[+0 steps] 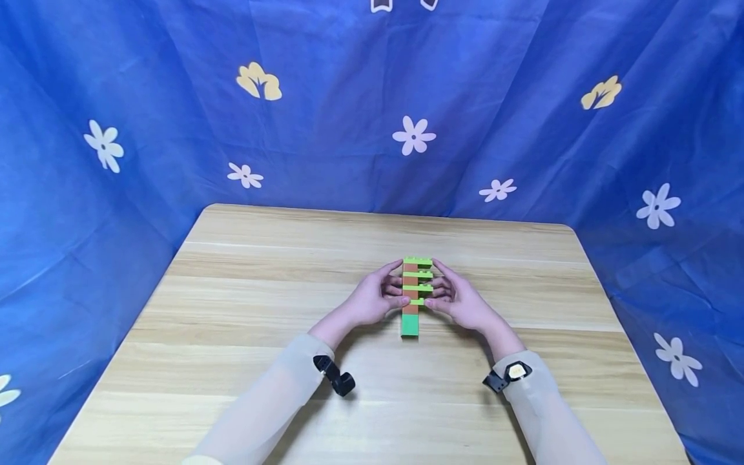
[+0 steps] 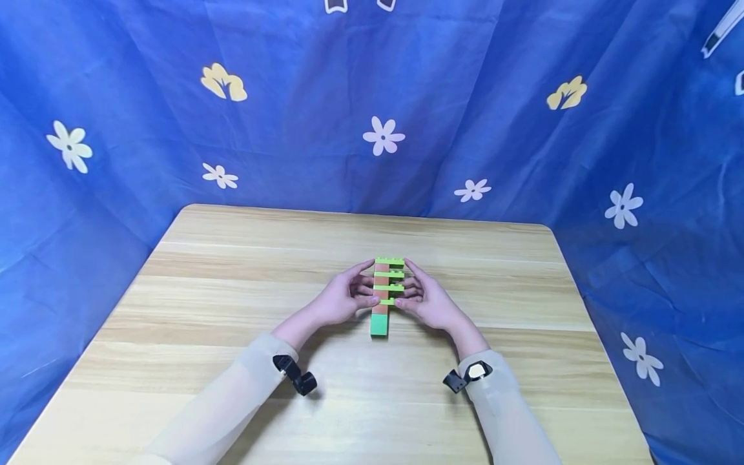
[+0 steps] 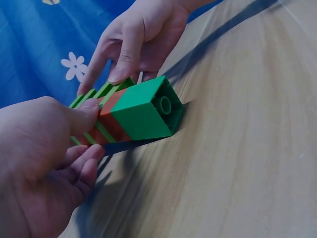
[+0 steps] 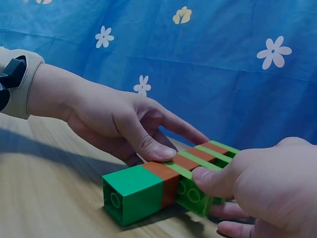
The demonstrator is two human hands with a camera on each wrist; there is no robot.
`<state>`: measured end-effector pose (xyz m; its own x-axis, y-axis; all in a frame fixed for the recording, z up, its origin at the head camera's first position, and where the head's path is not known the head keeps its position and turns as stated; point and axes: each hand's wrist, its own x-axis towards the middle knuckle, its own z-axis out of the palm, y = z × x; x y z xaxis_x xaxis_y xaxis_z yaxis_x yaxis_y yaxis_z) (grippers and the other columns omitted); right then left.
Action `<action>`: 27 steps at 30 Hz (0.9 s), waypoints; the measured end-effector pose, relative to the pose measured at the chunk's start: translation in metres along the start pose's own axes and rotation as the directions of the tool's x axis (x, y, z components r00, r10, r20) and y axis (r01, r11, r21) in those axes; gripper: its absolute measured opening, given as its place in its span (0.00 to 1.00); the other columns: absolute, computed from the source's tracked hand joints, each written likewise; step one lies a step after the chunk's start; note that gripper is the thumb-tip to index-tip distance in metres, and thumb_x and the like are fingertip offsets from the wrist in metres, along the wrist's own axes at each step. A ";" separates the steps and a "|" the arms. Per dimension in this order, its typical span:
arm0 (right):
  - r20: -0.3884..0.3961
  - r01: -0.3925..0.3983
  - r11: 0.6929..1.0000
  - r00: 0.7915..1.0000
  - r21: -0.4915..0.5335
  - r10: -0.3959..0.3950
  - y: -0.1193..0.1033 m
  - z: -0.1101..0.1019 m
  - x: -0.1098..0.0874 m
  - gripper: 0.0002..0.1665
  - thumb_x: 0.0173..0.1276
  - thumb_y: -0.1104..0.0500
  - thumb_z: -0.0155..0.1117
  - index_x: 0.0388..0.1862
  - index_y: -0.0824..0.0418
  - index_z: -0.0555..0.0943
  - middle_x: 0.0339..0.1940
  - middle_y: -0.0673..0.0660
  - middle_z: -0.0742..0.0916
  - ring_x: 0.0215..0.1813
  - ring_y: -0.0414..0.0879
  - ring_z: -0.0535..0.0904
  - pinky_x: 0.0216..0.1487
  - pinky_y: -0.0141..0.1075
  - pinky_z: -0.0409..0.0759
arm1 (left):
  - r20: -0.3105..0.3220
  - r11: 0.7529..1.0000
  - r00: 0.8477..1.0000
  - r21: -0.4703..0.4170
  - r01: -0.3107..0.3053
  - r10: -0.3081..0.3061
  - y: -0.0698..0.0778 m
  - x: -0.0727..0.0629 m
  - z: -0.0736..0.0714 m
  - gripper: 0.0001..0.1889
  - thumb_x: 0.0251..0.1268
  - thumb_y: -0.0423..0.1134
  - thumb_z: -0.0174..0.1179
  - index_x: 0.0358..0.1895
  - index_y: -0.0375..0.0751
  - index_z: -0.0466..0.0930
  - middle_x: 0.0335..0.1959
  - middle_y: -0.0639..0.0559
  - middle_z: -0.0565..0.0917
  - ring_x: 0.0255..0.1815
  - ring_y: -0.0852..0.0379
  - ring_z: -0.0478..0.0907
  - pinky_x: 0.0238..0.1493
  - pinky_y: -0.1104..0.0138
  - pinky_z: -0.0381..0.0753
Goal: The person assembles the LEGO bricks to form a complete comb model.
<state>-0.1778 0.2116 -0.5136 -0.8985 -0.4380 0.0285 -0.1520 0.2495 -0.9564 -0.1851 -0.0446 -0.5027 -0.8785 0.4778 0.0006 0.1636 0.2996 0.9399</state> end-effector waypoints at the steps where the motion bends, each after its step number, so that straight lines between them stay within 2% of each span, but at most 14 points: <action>1: 0.006 -0.009 1.000 1.000 -0.003 0.009 0.000 0.000 0.001 0.58 0.70 0.71 0.72 0.87 0.66 0.46 0.61 0.68 0.84 0.59 0.60 0.83 0.59 0.39 0.84 | 0.001 1.000 1.000 0.000 0.006 -0.006 0.000 0.000 0.000 0.47 0.68 0.32 0.73 0.85 0.39 0.55 0.62 0.40 0.83 0.58 0.48 0.84 0.59 0.60 0.84; 13: 0.008 -0.126 0.991 0.992 -0.034 0.126 -0.004 0.000 0.003 0.56 0.71 0.67 0.74 0.88 0.62 0.50 0.62 0.66 0.82 0.61 0.57 0.83 0.61 0.40 0.82 | 0.011 0.999 0.999 -0.014 0.038 -0.038 -0.003 0.004 -0.001 0.45 0.67 0.31 0.74 0.83 0.35 0.58 0.64 0.38 0.82 0.62 0.45 0.82 0.60 0.60 0.83; 27: 0.000 -0.127 0.992 0.992 -0.022 0.127 -0.004 0.001 0.005 0.56 0.70 0.67 0.75 0.87 0.66 0.51 0.58 0.67 0.80 0.57 0.56 0.80 0.58 0.38 0.83 | 0.014 0.997 0.997 0.023 0.076 -0.076 -0.001 0.005 -0.003 0.44 0.67 0.32 0.74 0.82 0.35 0.60 0.67 0.40 0.80 0.56 0.48 0.84 0.56 0.63 0.85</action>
<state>-0.1811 0.2079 -0.5101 -0.9104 -0.4030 -0.0935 -0.0454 0.3219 -0.9457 -0.1906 -0.0447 -0.5025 -0.8820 0.4652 -0.0758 0.1068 0.3539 0.9292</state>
